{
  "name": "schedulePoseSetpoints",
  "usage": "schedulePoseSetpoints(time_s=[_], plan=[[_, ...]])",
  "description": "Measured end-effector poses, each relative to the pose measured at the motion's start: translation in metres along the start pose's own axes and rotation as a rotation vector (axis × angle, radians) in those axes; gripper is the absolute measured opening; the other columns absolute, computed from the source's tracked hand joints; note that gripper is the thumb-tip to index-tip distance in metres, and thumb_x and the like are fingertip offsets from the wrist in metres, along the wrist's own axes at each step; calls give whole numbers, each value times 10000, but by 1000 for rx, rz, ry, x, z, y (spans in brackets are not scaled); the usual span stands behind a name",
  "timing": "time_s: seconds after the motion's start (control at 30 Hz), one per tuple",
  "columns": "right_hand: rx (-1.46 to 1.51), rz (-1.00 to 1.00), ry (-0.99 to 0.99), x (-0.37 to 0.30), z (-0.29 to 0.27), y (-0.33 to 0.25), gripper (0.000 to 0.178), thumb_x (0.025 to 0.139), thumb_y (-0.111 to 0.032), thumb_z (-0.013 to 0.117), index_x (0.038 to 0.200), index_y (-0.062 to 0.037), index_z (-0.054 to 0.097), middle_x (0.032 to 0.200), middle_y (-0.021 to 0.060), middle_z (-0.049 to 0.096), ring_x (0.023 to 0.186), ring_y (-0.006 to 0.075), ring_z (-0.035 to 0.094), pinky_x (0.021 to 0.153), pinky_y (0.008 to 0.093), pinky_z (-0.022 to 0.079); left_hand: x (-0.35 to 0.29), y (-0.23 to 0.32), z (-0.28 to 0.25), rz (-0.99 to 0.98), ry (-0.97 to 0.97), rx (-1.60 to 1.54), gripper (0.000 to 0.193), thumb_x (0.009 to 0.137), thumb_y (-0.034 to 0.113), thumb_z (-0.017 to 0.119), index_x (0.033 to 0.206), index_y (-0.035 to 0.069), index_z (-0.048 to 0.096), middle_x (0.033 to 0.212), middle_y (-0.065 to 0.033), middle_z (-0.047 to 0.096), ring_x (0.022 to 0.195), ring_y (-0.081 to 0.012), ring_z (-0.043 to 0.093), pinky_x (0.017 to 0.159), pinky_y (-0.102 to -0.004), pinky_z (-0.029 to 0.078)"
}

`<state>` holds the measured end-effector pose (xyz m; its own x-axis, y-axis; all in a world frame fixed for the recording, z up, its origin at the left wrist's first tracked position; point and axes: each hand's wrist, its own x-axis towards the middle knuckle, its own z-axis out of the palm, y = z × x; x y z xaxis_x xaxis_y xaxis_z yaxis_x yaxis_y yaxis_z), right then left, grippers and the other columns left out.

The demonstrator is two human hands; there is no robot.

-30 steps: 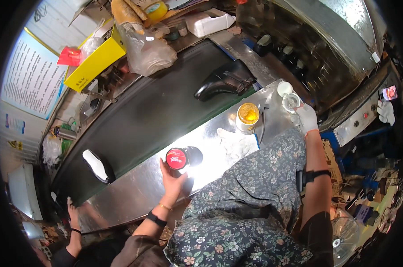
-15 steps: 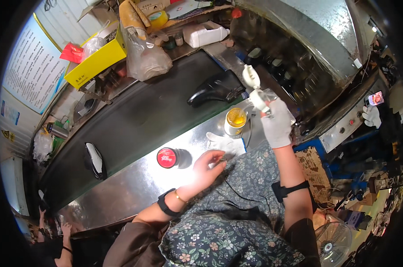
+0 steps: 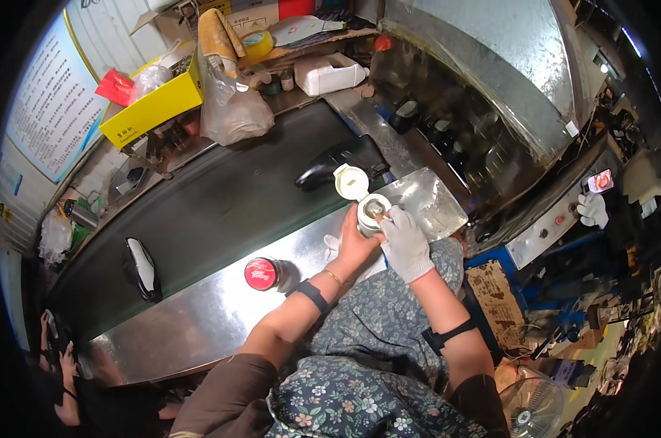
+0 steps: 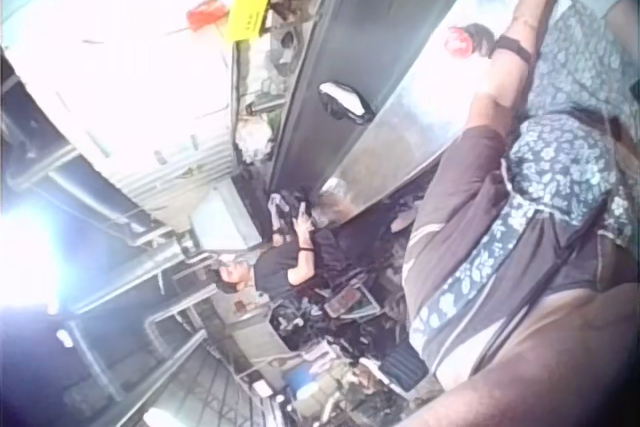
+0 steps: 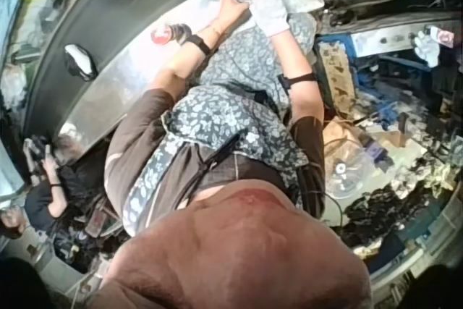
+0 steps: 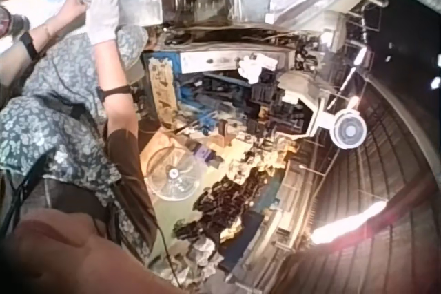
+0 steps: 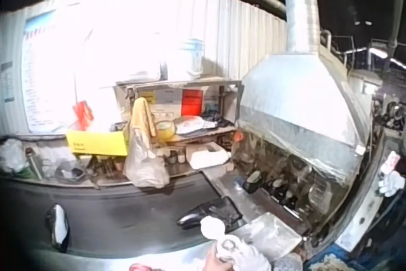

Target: Cleaning and assembling footwear components on an industrial production line, including applying adhesives and inspecting soles.

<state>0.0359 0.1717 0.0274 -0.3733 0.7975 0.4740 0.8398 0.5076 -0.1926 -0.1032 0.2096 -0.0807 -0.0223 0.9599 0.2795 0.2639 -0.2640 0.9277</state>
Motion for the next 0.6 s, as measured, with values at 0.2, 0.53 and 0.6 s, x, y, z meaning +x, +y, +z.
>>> schedulePoseSetpoints(time_s=[0.2, 0.53, 0.6], plan=[[161, 202, 9, 4, -1, 13, 522, 708, -192, 803, 1159, -29, 597, 1174, 173, 569, 1138, 362, 550, 959, 428, 458, 1, 8, 11, -121, 5, -94, 842, 638, 222, 878, 1316, 26, 419, 1243, -197, 602, 1175, -331, 601, 981, -403, 477], [358, 319, -269, 44, 8, 20, 1056, 635, -187, 869, 1498, 10, 293, 1314, 204, 540, 1195, 373, 552, 1028, 405, 444, 4, 3, 7, -94, -33, -50, 806, 673, 233, 850, 1327, 42, 418, 1193, -214, 616, 1129, -396, 605, 928, -442, 492], [944, 449, -136, 28, 24, 40, 1012, 633, -197, 864, 1480, -24, 338, 1250, 181, 587, 1128, 360, 585, 977, 429, 474, 3, 9, 9, -87, -78, -57, 792, 687, 230, 838, 1332, 43, 419, 1196, -219, 613, 1131, -405, 601, 926, -448, 492]])
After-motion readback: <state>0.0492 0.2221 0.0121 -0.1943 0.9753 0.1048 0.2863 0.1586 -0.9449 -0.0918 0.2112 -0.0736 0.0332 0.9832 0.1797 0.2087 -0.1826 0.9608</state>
